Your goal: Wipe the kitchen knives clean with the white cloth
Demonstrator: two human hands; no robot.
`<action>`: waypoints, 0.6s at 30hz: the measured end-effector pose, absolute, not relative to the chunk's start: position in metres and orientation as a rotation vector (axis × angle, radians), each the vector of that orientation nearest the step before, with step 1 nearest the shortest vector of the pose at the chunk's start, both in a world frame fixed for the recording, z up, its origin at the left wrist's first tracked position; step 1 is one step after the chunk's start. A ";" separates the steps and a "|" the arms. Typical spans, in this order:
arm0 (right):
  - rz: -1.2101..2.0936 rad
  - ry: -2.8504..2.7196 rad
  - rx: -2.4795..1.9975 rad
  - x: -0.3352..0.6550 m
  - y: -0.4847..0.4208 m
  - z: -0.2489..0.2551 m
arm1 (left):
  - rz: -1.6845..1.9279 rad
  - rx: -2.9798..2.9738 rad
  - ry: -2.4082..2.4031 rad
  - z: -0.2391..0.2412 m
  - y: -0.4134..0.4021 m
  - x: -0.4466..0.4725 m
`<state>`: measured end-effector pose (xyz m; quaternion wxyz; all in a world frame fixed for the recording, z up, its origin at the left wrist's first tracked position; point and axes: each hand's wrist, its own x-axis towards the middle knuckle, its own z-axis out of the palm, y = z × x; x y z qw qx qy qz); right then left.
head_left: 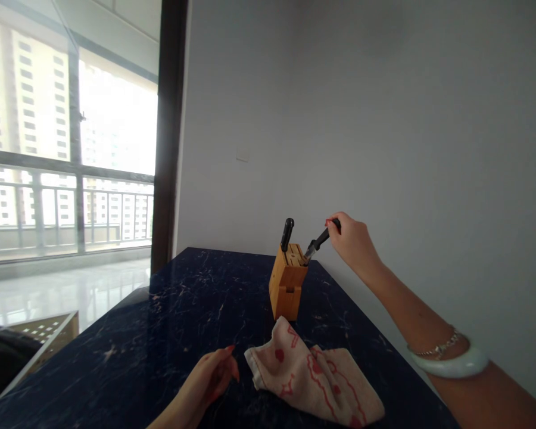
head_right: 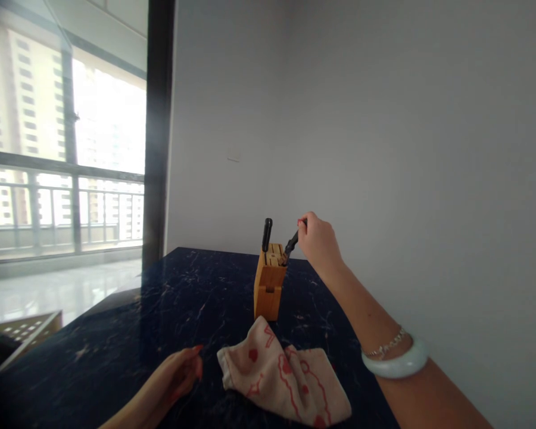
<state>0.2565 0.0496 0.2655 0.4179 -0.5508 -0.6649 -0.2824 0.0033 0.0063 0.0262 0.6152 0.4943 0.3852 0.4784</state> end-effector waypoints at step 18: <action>-0.643 -1.803 -1.587 0.238 0.087 0.253 | 1.084 1.146 0.850 0.018 0.011 0.003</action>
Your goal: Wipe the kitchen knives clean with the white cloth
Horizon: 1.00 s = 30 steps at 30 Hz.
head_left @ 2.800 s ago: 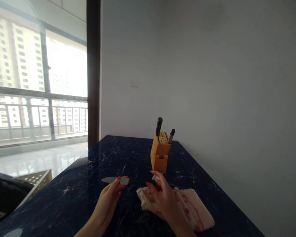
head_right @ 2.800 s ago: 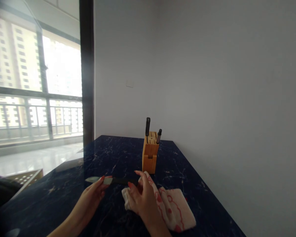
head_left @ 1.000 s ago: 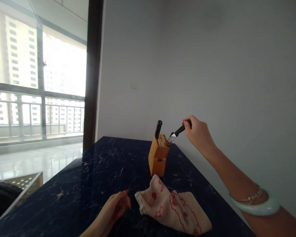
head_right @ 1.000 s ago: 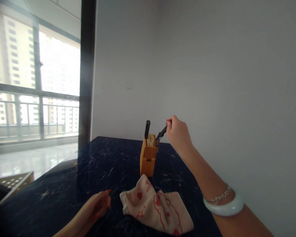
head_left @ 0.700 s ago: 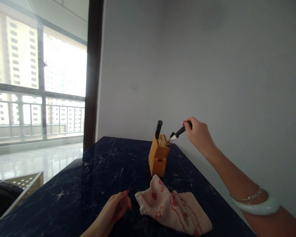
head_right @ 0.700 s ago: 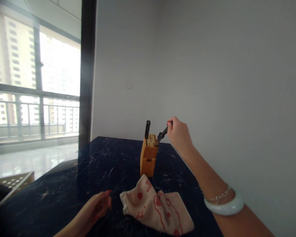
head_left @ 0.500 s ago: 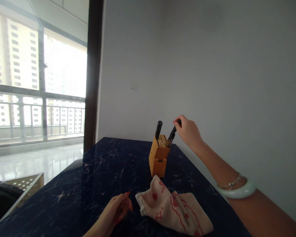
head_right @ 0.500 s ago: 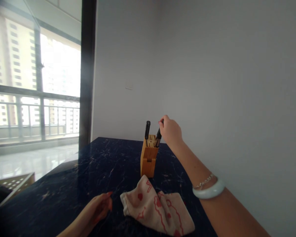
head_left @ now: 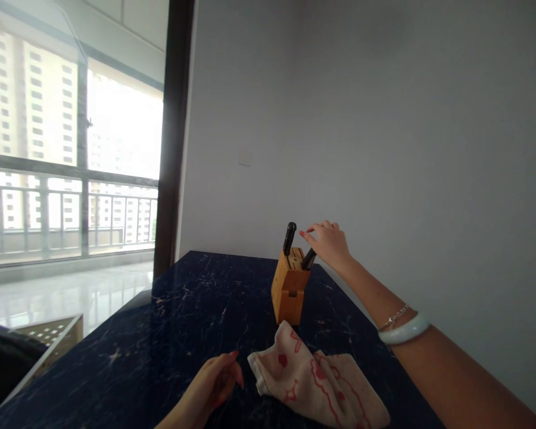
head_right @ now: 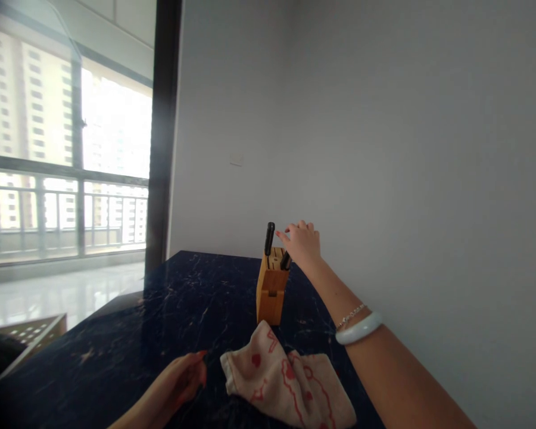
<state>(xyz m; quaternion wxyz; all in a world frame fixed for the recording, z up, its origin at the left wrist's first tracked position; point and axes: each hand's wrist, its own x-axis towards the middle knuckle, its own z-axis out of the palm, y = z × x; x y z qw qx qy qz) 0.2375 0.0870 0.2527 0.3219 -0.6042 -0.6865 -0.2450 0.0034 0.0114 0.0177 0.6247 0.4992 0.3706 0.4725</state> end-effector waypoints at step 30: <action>-0.457 -1.392 -0.889 0.251 0.025 0.315 | 1.030 1.168 0.857 0.018 0.012 0.003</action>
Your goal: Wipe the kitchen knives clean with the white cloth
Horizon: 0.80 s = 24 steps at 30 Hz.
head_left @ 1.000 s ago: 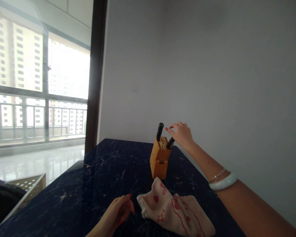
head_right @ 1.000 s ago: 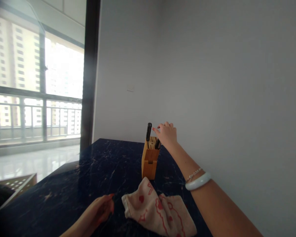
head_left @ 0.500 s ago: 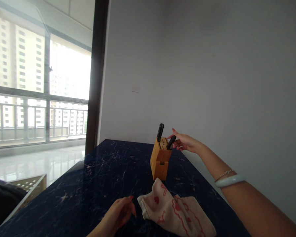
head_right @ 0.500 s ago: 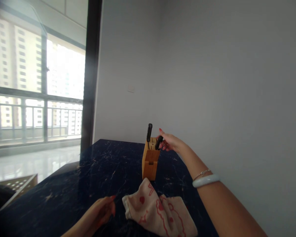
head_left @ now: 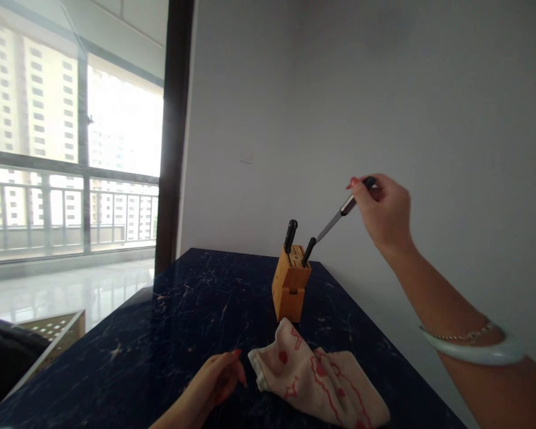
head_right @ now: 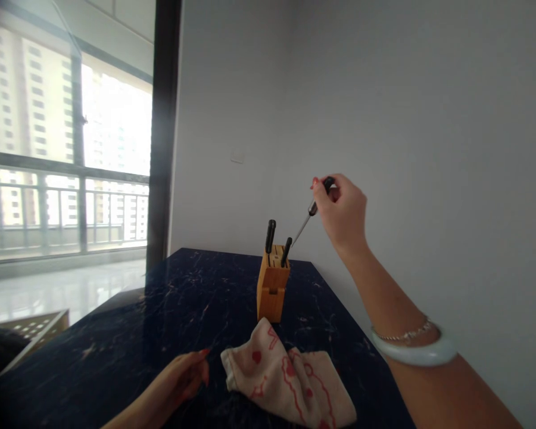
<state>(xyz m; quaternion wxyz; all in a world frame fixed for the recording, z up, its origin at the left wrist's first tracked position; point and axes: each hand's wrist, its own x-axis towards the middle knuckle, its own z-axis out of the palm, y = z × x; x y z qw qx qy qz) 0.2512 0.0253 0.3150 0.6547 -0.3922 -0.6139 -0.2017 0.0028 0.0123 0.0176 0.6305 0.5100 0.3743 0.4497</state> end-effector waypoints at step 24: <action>0.479 -1.080 -0.857 0.213 -0.031 0.137 | 0.873 1.270 0.754 0.015 0.008 0.009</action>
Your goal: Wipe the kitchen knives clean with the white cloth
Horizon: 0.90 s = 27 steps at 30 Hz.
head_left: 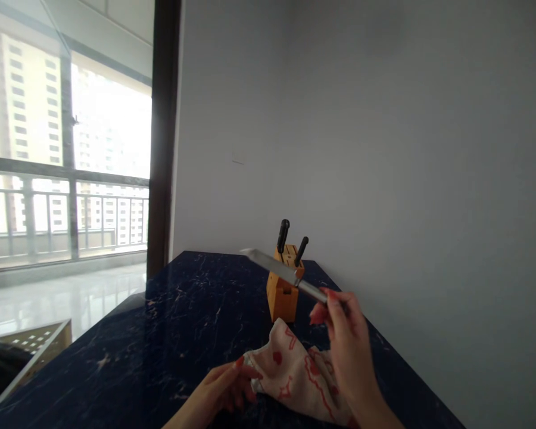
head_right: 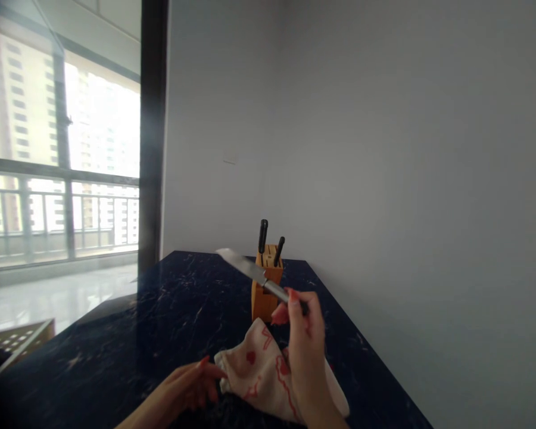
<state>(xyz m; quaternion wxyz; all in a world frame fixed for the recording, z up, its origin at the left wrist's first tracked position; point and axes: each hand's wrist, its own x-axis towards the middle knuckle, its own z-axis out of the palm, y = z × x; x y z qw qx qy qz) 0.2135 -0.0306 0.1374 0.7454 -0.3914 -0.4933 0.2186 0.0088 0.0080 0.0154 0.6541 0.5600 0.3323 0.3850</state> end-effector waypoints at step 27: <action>0.300 -2.098 -1.455 0.180 -0.020 0.034 | 1.239 0.989 0.958 0.030 0.015 -0.012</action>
